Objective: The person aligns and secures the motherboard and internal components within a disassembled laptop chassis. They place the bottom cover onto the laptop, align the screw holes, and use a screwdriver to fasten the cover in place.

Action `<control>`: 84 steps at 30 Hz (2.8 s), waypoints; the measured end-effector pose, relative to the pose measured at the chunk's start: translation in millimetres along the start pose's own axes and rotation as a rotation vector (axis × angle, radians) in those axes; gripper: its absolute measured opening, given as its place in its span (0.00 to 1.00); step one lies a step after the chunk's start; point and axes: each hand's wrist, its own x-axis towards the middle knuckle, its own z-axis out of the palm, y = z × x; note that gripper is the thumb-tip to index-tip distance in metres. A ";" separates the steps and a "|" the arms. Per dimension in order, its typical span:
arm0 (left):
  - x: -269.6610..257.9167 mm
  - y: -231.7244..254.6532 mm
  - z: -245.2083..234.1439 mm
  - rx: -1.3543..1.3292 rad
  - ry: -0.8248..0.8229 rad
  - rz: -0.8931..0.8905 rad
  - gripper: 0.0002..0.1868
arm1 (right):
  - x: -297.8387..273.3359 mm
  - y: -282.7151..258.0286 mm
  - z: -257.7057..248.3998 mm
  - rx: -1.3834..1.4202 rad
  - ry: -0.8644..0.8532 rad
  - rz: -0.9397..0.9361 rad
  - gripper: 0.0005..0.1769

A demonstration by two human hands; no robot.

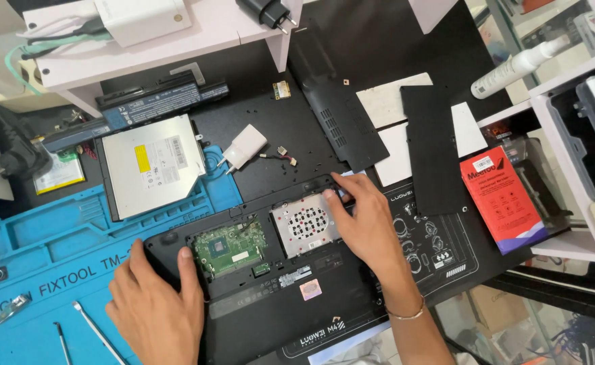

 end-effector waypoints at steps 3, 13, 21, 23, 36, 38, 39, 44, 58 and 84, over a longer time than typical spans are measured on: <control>5.3 -11.0 7.7 -0.057 0.025 -0.017 0.34 | 9.6 22.0 11.3 0.064 0.042 -0.152 0.20; 14.5 -28.8 -5.9 -0.416 0.021 -0.180 0.20 | 10.1 45.6 12.6 0.711 -0.143 0.107 0.17; 20.1 -41.5 -12.8 -1.203 -0.220 -0.344 0.20 | 4.1 43.0 6.9 0.960 -0.191 0.033 0.17; 17.5 -50.0 -6.7 -1.193 -0.196 -0.341 0.19 | 3.3 33.6 1.2 0.951 -0.211 0.053 0.18; 12.6 -48.6 -11.2 -1.202 -0.117 -0.347 0.17 | -2.6 36.2 -0.2 0.933 -0.132 -0.026 0.16; 9.5 -53.2 -8.5 -1.295 -0.169 -0.393 0.19 | -1.8 34.5 -0.2 0.925 -0.133 -0.028 0.16; 8.6 -55.5 -7.1 -1.389 -0.229 -0.433 0.22 | -1.3 33.7 0.0 0.918 -0.125 -0.029 0.16; 2.4 -61.6 -0.3 -1.323 -0.203 -0.425 0.23 | -1.0 33.5 -0.3 0.896 -0.129 -0.022 0.16; -16.4 -68.4 -8.3 -1.396 -0.281 -0.510 0.26 | -1.2 31.3 0.4 0.857 -0.119 -0.043 0.18; -81.7 -136.2 51.7 -1.099 -0.262 -0.456 0.23 | 2.0 24.4 1.3 0.899 -0.157 -0.060 0.18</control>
